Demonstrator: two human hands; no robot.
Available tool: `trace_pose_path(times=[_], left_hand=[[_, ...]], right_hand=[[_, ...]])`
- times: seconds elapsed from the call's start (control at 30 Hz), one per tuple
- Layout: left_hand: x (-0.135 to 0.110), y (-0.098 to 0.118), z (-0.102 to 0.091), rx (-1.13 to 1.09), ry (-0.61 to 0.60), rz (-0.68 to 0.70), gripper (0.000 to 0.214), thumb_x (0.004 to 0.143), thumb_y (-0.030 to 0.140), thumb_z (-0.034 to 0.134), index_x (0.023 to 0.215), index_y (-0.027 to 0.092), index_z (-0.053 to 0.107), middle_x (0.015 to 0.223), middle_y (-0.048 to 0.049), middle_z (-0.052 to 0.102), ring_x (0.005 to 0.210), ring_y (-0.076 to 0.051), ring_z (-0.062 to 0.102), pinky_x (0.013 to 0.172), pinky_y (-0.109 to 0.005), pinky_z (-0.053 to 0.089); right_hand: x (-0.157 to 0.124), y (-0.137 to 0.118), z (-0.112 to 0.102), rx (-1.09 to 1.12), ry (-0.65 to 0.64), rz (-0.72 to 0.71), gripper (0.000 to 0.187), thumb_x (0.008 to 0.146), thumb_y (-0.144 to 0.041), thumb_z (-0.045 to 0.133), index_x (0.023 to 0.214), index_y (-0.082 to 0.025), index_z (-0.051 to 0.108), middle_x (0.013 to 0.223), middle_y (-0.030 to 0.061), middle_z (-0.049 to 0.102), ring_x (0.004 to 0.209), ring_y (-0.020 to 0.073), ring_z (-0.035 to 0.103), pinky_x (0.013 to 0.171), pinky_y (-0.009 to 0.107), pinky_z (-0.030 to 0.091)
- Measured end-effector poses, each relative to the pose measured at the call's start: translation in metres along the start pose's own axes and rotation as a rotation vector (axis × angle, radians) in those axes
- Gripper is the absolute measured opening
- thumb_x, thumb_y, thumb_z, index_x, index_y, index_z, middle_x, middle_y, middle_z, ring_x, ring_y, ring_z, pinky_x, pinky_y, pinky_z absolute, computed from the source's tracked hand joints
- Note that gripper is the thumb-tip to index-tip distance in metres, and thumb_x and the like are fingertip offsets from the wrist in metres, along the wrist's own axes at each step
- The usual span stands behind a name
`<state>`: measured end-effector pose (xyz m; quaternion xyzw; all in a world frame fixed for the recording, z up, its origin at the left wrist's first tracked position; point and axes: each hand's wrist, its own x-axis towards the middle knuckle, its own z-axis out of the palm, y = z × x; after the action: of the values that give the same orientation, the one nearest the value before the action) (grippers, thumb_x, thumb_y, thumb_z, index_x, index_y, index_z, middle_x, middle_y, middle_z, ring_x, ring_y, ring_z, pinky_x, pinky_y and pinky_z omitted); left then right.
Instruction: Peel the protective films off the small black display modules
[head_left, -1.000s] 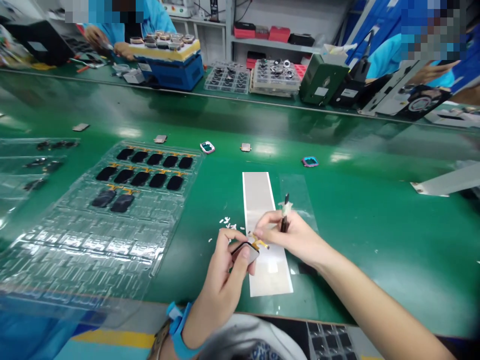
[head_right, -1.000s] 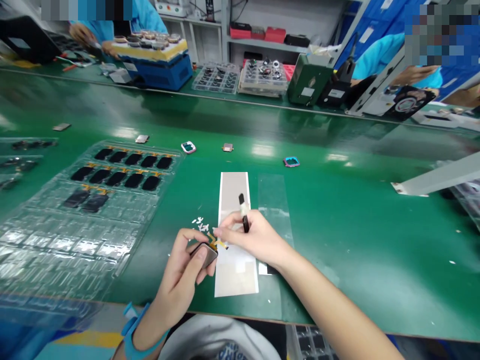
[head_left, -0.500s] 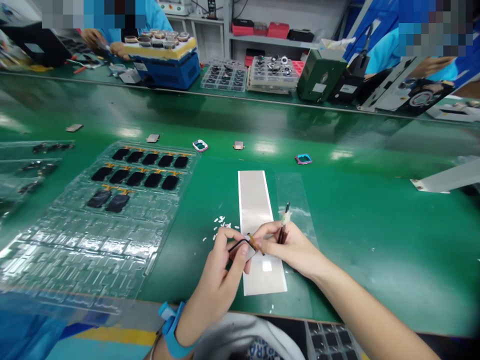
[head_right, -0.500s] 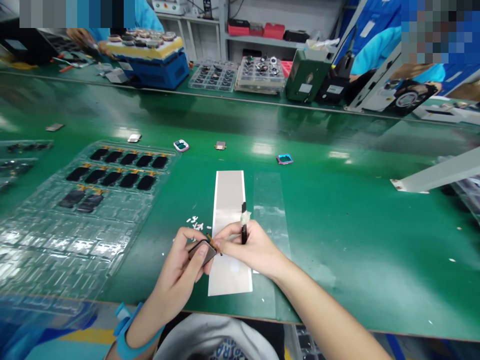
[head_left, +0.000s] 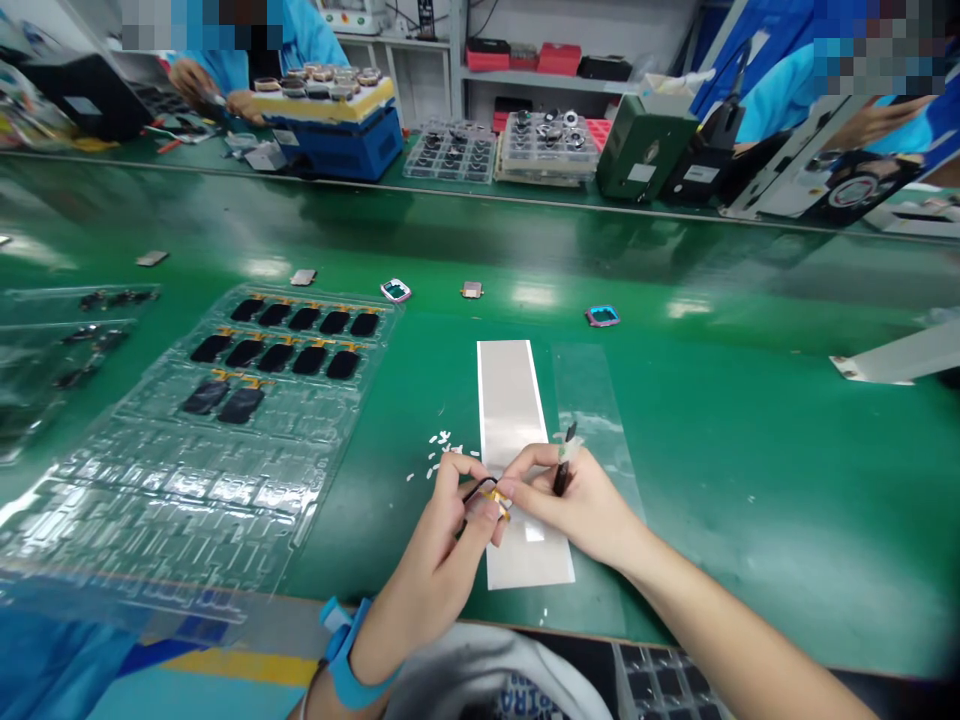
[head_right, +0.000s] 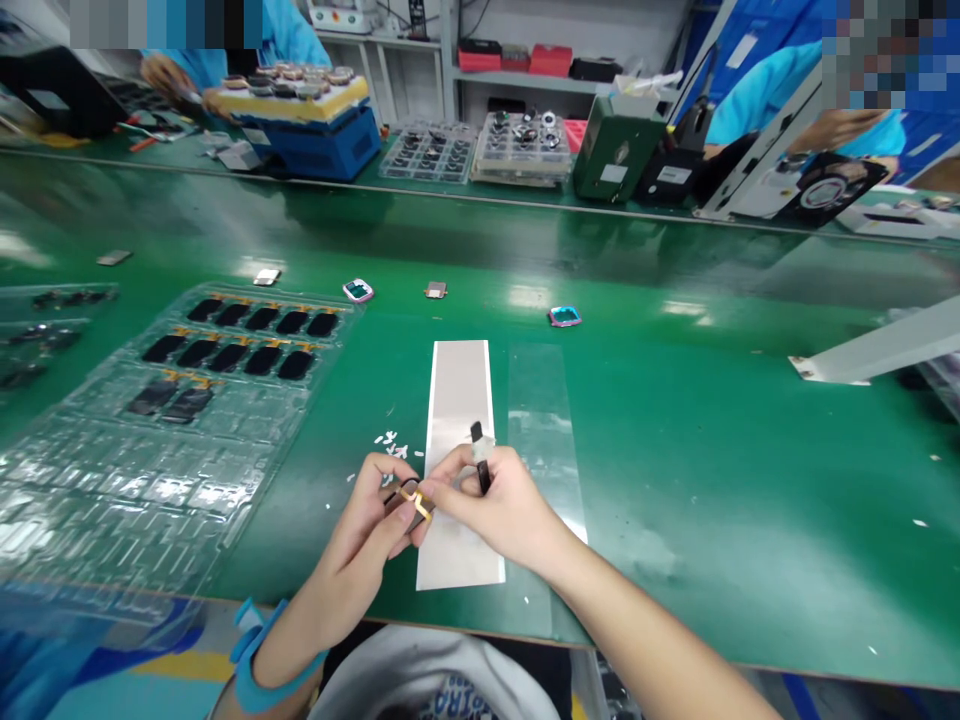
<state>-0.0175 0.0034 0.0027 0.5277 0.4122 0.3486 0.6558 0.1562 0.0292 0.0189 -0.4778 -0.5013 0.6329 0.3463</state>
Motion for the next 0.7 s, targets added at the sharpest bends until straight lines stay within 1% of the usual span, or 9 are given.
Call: trace_pose_path(times=[0.07,0.2,0.47,0.7], left_hand=[[-0.0004,0.0001,-0.0003,-0.021,-0.010,-0.003,0.015,0.104,0.041,0.040,0.104,0.026,0.036,0.074,0.0061,0.048,0.068,-0.011,0.043,0.065,-0.024,0.035],[0.0007,0.0004,-0.0005,-0.049,-0.013,-0.017,0.014,0.105,0.040,0.039,0.103,0.026,0.036,0.075,0.0060,0.048,0.070,-0.011,0.044,0.065,-0.024,0.036],[0.0019,0.0005,0.0003,-0.046,-0.021,0.005,0.014,0.105,0.038,0.037,0.102,0.025,0.036,0.072,0.0069,0.046,0.066,-0.009,0.043,0.062,-0.021,0.035],[0.0043,-0.0003,0.0010,-0.002,0.009,0.018,0.011,0.103,0.031,0.044,0.102,0.025,0.035,0.068,0.0083,0.046,0.061,-0.009,0.042,0.056,-0.019,0.032]], right_hand=[[-0.0017,-0.0011,0.0020,-0.048,0.038,-0.044,0.026,0.080,-0.039,0.070,0.071,-0.015,0.064,0.042,-0.0124,0.027,0.041,0.0046,0.017,0.042,0.023,0.012],[-0.0044,-0.0033,0.0046,-0.080,0.070,-0.089,0.023,0.081,-0.036,0.067,0.070,-0.016,0.064,0.044,-0.0128,0.023,0.041,0.0052,0.017,0.042,0.024,0.012],[-0.0066,-0.0048,0.0050,-0.094,0.076,-0.093,0.020,0.080,-0.033,0.066,0.070,-0.016,0.065,0.044,-0.0129,0.022,0.042,0.0057,0.017,0.043,0.025,0.012],[-0.0046,-0.0046,0.0045,-0.091,0.080,-0.068,0.022,0.080,-0.037,0.066,0.071,-0.017,0.064,0.043,-0.0122,0.025,0.041,0.0059,0.018,0.043,0.024,0.012]])
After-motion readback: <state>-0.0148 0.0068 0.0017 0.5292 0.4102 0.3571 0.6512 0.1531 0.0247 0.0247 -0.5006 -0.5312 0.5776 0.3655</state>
